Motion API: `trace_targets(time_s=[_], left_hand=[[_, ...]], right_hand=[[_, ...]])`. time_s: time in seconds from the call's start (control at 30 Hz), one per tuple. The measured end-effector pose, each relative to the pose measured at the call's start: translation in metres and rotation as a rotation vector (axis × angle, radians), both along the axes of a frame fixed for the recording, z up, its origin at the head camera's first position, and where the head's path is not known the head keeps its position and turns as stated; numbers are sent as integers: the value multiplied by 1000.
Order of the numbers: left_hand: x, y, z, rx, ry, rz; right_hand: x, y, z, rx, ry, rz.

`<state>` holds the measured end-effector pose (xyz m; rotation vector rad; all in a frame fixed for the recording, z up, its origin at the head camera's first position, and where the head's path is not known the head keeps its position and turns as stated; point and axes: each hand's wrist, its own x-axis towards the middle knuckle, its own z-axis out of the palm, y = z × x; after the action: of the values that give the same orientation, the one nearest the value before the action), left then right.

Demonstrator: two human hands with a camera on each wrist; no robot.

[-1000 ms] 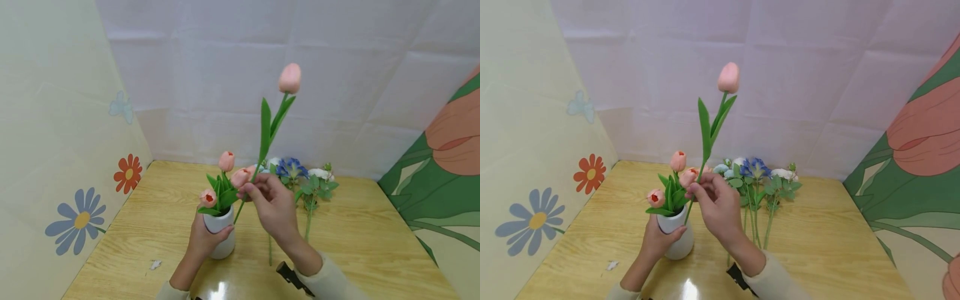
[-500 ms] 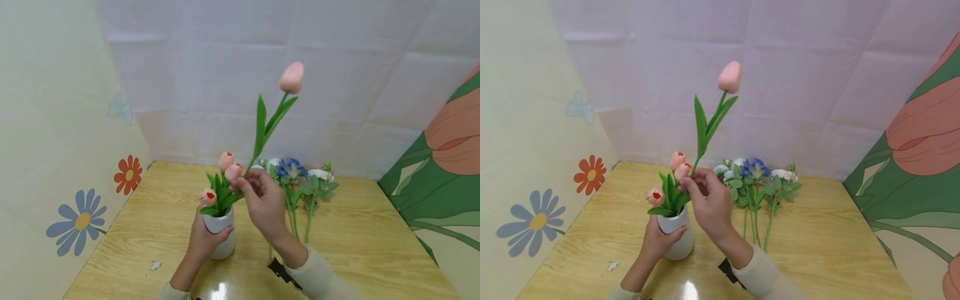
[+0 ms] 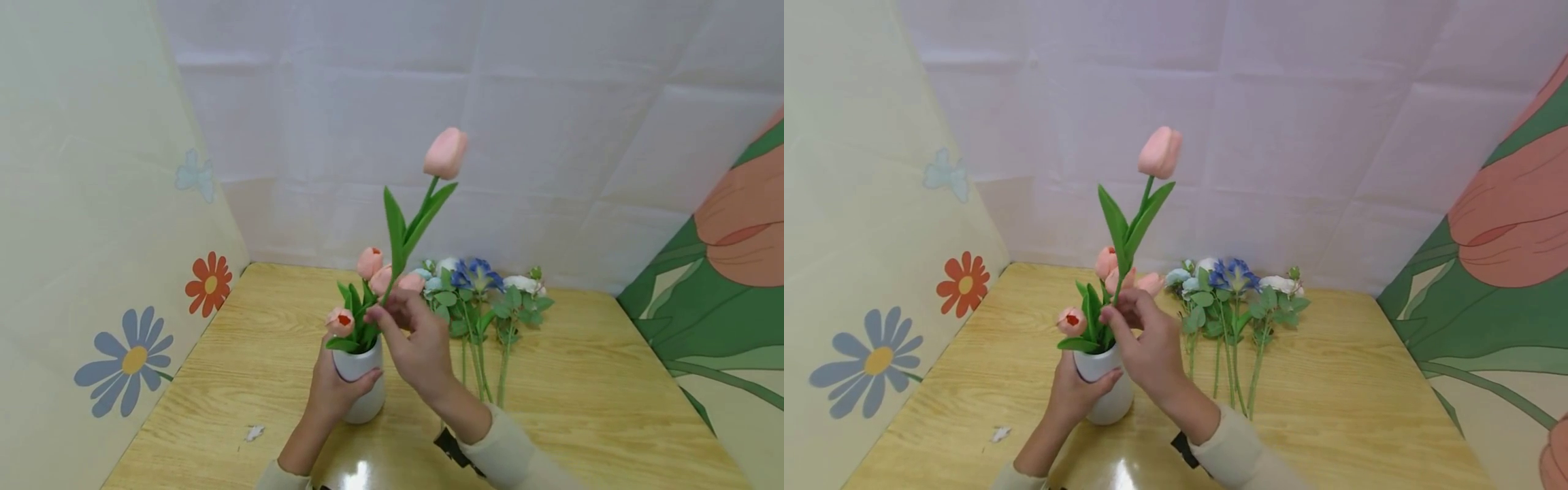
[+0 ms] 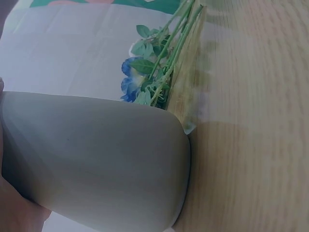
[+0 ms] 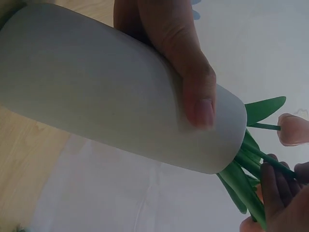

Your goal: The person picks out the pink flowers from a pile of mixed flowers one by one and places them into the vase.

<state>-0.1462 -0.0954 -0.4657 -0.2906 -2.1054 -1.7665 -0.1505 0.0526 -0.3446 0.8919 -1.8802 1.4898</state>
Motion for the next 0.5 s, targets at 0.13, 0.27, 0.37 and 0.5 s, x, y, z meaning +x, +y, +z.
trace_targets(time_s=[0.13, 0.27, 0.37, 0.5], left_hand=[[1, 0, 1, 1, -2, -4], [1, 0, 2, 0, 6, -5], [1, 1, 1, 6, 19, -8], [0, 0, 1, 4, 45, -13]], right_hand=[[0, -1, -5, 55, 6, -16], [1, -2, -9, 107, -7, -22], [2, -2, -10, 152, -28, -14], [3, -1, -10, 217, -34, -20]])
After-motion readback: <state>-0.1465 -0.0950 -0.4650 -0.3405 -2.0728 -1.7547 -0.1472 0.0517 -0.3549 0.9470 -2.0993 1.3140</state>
